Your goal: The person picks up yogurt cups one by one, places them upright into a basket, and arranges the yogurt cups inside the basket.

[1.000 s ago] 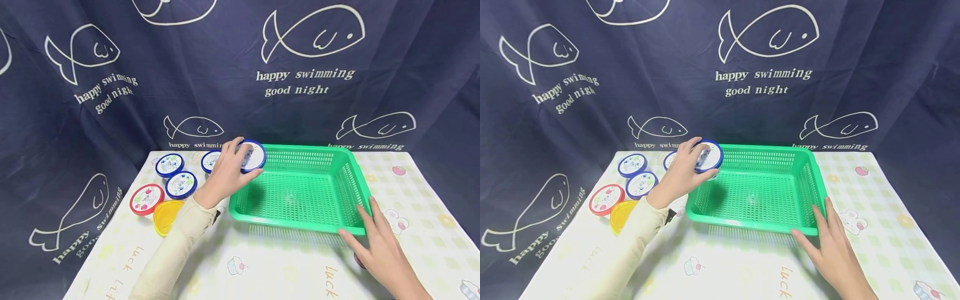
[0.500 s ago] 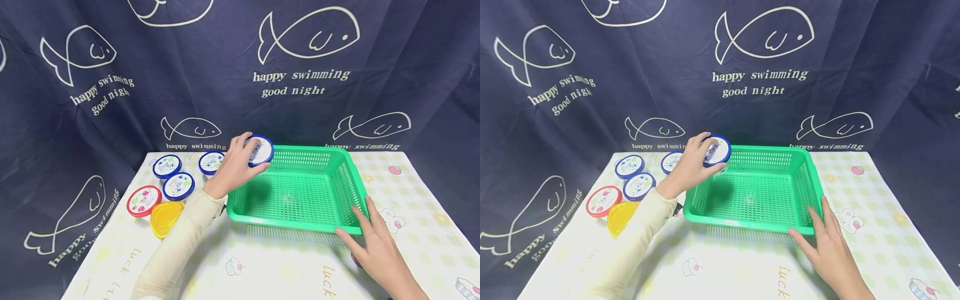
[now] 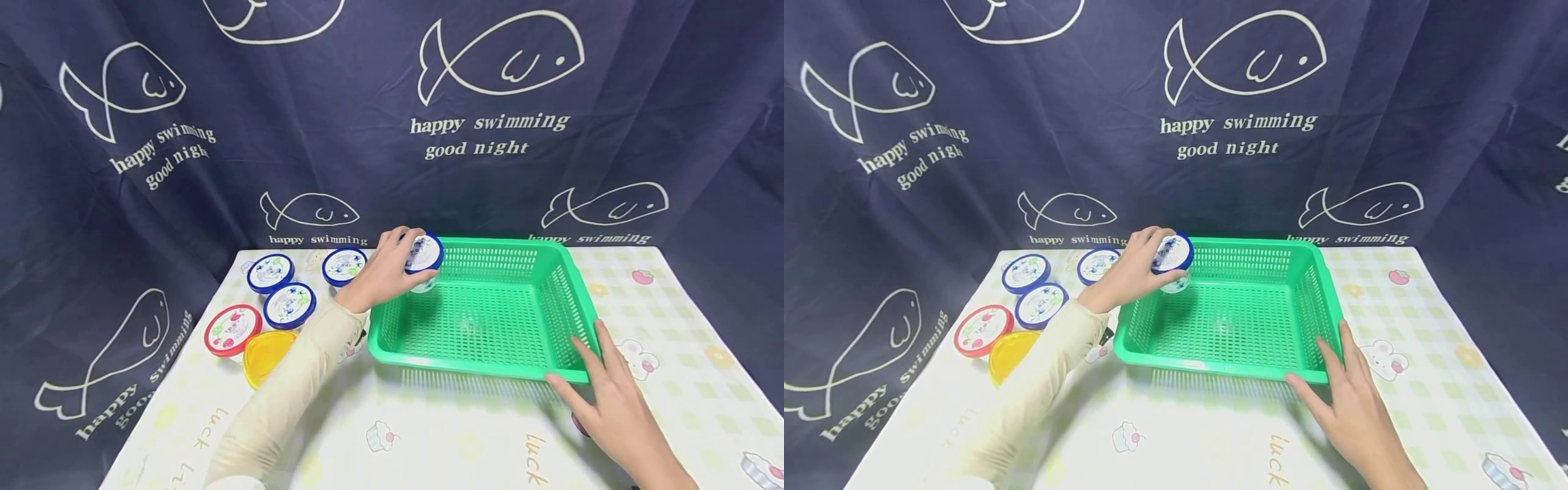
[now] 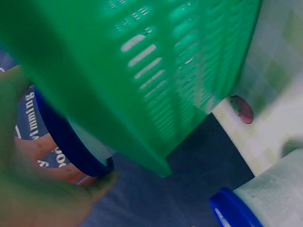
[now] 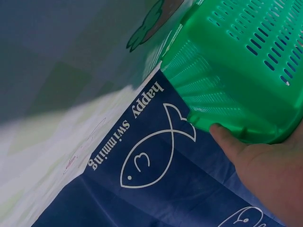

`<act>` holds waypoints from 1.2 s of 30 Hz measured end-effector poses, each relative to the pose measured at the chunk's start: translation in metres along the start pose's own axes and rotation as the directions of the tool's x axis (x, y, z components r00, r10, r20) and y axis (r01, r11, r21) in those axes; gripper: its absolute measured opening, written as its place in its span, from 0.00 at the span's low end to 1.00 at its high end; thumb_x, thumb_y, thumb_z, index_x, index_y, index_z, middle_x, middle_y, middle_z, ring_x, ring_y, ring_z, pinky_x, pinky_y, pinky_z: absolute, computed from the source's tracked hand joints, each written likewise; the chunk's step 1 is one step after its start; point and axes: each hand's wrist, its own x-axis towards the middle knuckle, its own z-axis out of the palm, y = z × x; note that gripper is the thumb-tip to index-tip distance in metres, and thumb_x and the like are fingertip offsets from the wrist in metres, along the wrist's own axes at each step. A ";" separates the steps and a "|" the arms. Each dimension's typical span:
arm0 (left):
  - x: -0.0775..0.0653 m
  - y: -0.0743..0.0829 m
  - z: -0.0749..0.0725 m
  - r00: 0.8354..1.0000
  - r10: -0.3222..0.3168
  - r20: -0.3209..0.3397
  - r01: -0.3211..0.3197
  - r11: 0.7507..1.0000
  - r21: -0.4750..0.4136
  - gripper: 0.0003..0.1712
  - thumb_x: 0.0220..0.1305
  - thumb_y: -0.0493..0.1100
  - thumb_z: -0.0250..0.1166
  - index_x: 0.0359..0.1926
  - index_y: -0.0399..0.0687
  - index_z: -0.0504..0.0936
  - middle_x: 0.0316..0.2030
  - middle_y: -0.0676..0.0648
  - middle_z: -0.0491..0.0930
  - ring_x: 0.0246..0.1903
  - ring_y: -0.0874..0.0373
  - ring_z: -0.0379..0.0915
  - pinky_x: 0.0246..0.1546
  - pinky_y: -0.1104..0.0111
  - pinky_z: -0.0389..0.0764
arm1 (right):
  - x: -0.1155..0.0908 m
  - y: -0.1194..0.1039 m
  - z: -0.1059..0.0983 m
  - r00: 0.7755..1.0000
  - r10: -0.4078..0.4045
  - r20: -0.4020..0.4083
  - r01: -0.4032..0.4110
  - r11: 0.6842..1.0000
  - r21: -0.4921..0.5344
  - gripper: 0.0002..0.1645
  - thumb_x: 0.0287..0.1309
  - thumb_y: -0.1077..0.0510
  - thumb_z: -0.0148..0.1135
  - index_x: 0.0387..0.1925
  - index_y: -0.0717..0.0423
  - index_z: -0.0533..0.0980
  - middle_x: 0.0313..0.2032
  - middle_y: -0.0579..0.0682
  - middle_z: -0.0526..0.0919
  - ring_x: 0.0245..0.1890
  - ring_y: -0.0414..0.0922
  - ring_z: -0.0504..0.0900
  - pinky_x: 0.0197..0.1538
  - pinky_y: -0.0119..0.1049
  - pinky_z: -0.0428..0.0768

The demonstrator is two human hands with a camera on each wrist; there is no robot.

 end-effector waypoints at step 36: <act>0.010 -0.023 0.042 0.987 0.034 0.157 -0.043 0.997 0.058 0.44 0.63 0.63 0.66 0.73 0.52 0.60 0.68 0.42 0.59 0.67 0.47 0.55 0.62 0.55 0.70 | 0.002 0.000 0.000 1.000 0.002 0.019 -0.002 1.000 0.000 0.44 0.63 0.43 0.65 0.71 0.65 0.62 0.78 0.57 0.34 0.75 0.67 0.41 0.59 0.77 0.51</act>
